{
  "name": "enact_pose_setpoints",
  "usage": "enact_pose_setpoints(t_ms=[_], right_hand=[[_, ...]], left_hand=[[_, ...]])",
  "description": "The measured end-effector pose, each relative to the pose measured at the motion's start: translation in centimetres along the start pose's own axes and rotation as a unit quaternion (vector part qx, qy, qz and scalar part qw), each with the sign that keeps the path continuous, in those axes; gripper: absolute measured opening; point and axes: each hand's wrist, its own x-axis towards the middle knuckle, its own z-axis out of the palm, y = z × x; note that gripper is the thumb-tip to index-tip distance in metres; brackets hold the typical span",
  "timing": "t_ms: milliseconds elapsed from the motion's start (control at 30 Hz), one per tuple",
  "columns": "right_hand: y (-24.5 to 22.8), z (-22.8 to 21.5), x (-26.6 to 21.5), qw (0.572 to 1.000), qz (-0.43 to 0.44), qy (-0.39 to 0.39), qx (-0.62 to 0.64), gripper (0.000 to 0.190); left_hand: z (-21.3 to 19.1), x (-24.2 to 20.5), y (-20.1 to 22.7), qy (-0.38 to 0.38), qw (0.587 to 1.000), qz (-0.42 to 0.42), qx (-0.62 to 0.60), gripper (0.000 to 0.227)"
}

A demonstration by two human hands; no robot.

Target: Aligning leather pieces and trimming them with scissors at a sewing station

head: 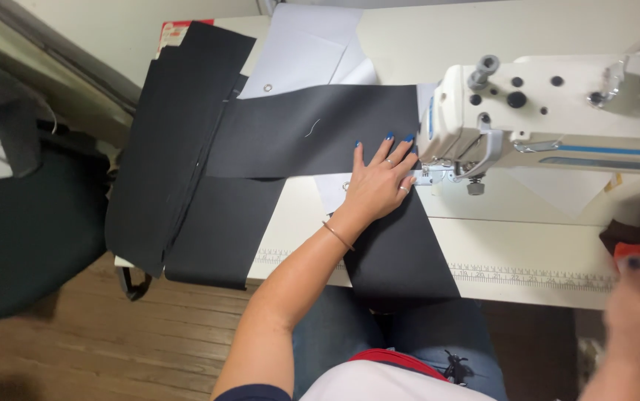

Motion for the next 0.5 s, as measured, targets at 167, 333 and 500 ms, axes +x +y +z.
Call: enact_pose_setpoints(t_ms=[167, 333, 500], right_hand=[[-9.1, -0.6, -2.6, 0.938, -0.232, 0.015, 0.256, 0.045], [-13.5, -0.5, -3.3, 0.922, -0.223, -0.018, 0.317, 0.051], [-13.7, -0.6, -3.9, 0.935, -0.196, -0.027, 0.293, 0.048]], left_hand=[[0.6, -0.2, -0.9, 0.029, 1.000, 0.013, 0.002, 0.035], [0.3, -0.4, -1.7, 0.011, 0.999, -0.016, -0.033, 0.036], [-1.5, -0.4, -4.3, -0.012, 0.977, -0.084, -0.197, 0.026]])
